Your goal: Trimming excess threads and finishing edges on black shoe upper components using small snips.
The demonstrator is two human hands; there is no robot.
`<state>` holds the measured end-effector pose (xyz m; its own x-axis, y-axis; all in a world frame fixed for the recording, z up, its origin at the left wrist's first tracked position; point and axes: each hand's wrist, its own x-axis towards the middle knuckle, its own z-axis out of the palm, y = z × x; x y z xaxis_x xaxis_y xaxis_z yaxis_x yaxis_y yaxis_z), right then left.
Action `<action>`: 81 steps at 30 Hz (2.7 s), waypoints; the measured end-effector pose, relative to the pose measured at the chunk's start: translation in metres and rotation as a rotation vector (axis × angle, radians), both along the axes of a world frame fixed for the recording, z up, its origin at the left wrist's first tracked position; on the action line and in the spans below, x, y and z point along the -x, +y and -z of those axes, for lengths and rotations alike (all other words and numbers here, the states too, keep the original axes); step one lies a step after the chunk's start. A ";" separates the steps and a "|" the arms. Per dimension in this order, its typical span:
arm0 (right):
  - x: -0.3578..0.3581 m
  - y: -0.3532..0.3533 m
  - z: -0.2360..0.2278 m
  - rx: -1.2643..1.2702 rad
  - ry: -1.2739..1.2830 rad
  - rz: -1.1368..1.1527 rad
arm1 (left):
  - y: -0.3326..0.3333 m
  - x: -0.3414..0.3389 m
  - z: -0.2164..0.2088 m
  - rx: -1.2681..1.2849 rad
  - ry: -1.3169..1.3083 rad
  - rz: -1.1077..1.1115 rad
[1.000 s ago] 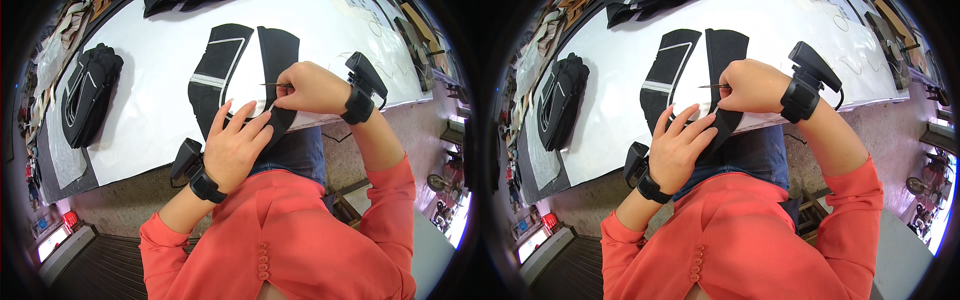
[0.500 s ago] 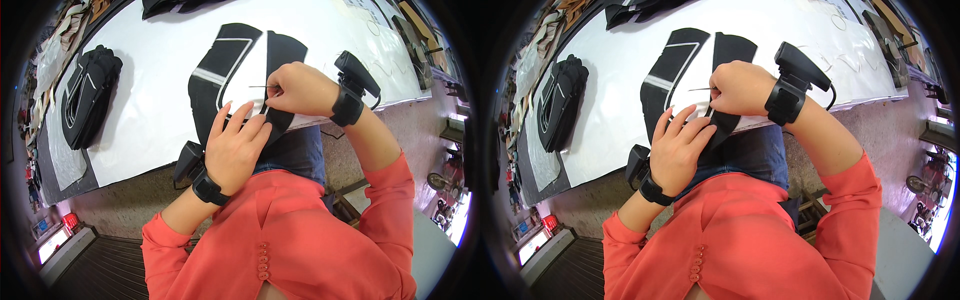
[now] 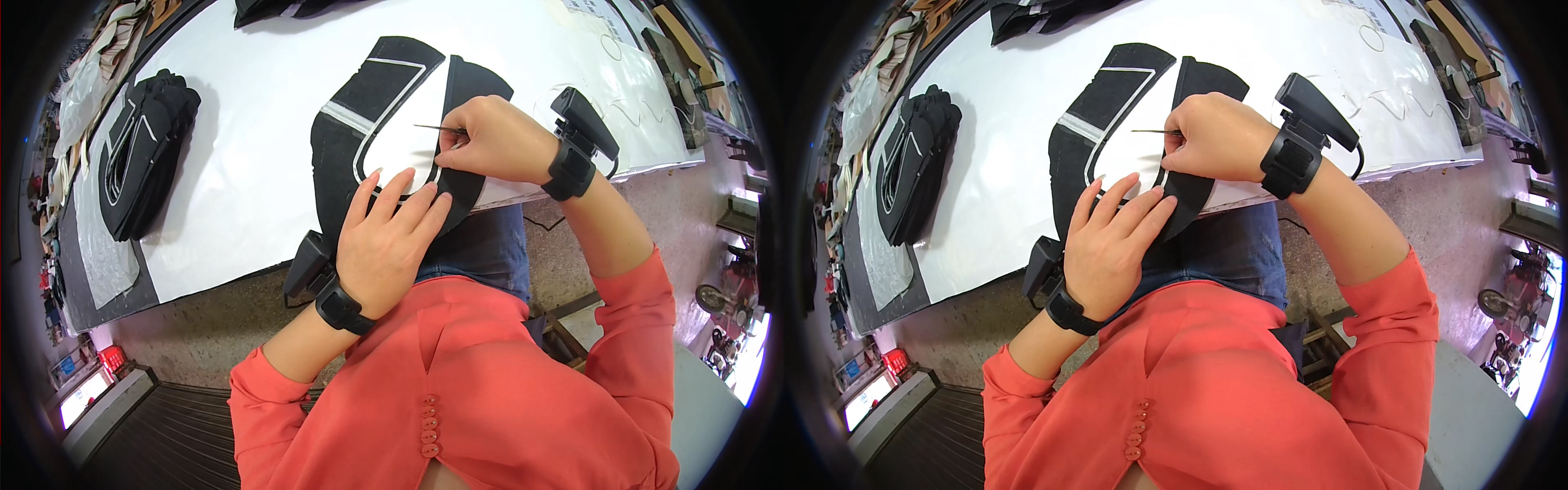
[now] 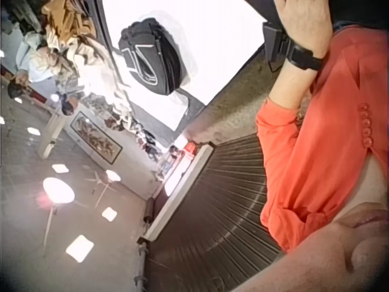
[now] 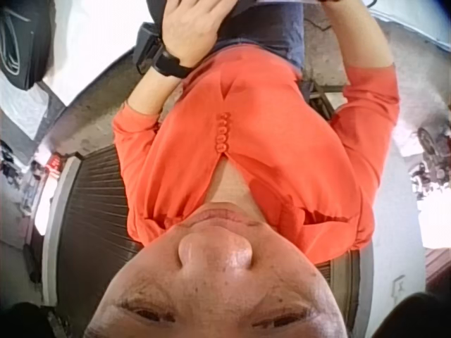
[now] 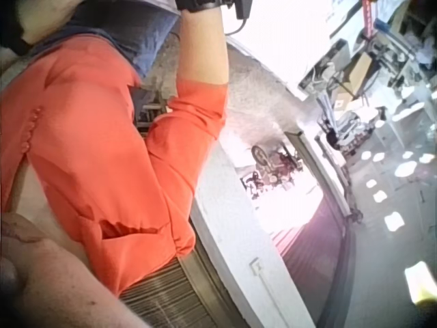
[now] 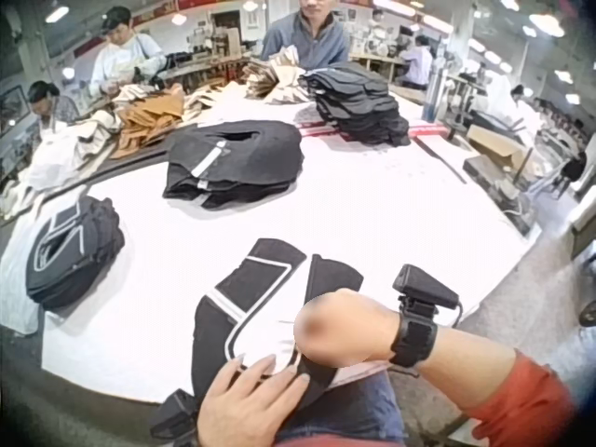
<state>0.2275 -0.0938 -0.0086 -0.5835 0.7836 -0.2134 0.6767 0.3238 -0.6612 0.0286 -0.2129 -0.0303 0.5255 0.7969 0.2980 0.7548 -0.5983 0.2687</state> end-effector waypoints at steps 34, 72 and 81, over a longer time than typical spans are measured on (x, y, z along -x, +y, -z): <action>-0.002 -0.003 0.007 -0.041 0.074 -0.042 | 0.003 -0.011 0.002 0.019 -0.015 -0.029; -0.014 0.010 0.000 -0.001 0.094 0.009 | 0.007 -0.008 -0.003 0.058 -0.049 -0.001; -0.013 0.005 0.001 0.001 0.048 0.082 | 0.016 -0.020 0.000 0.005 -0.031 -0.028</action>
<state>0.2409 -0.0887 -0.0097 -0.5269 0.8291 -0.1870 0.6682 0.2681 -0.6941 0.0485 -0.1972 -0.0306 0.4939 0.8123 0.3102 0.7623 -0.5761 0.2951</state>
